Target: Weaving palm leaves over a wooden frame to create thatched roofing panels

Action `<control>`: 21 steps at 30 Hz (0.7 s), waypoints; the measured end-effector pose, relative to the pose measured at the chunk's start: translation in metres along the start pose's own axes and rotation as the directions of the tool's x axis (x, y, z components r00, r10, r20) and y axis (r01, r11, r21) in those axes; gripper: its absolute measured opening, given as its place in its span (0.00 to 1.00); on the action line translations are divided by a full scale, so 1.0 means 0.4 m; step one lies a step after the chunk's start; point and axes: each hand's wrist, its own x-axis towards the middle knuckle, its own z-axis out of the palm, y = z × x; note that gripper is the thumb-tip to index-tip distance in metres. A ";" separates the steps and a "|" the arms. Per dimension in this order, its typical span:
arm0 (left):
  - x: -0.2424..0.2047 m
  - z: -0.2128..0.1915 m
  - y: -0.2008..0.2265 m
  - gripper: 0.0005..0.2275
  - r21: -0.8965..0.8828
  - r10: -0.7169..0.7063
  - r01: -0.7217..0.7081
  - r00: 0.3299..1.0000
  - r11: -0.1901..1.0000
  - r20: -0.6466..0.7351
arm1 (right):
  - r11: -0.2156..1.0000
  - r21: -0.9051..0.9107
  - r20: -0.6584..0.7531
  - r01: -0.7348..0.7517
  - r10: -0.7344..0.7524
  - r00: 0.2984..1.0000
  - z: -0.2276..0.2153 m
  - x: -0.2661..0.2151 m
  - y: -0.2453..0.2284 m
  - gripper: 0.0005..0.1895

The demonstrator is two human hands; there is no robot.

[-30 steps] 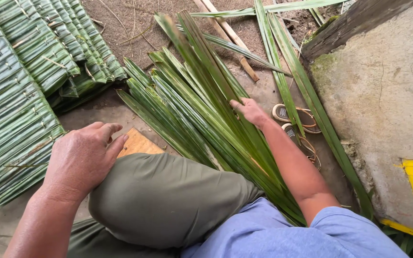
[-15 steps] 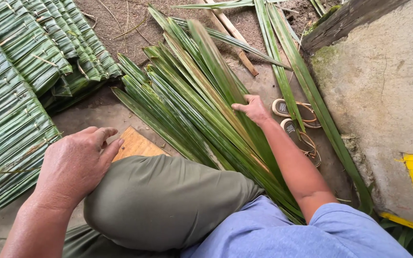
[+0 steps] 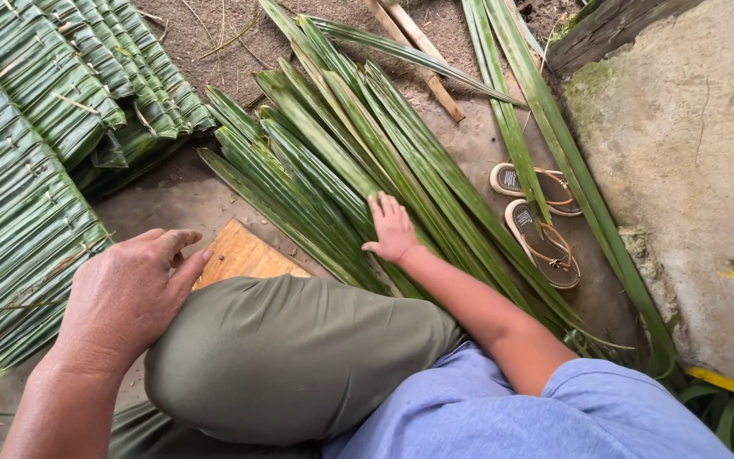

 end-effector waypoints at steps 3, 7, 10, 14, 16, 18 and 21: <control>-0.001 0.004 -0.005 0.17 0.010 0.010 -0.010 1.000 1.000 -0.009 | 0.972 -0.223 -0.241 0.073 -0.127 0.962 0.058 -0.037 -0.050 0.57; -0.007 0.011 -0.009 0.16 0.030 0.005 -0.004 1.000 1.000 -0.026 | 0.945 -0.255 -0.260 0.203 -0.269 0.928 0.099 -0.071 -0.080 0.51; -0.010 0.009 -0.010 0.17 0.043 -0.009 0.010 1.000 0.999 -0.010 | 0.924 -0.242 -0.253 0.298 -0.356 0.900 0.076 -0.076 -0.080 0.46; -0.016 0.015 -0.021 0.17 0.025 -0.008 0.009 1.000 1.000 -0.023 | 0.947 0.033 -0.269 0.319 -0.299 0.916 0.002 -0.059 -0.049 0.34; -0.016 0.016 -0.023 0.17 0.017 -0.006 0.006 1.000 1.000 -0.019 | 0.950 0.170 -0.317 0.263 -0.200 0.927 0.041 -0.033 0.000 0.31; -0.016 0.014 -0.022 0.17 0.012 -0.012 0.012 1.000 1.000 0.005 | 0.982 0.149 -0.325 -0.116 0.160 0.932 0.136 0.002 0.067 0.56; -0.014 0.017 -0.026 0.17 0.006 0.015 -0.015 1.000 1.000 -0.023 | 0.992 -0.100 -0.328 -0.076 0.040 0.944 0.117 -0.037 0.046 0.56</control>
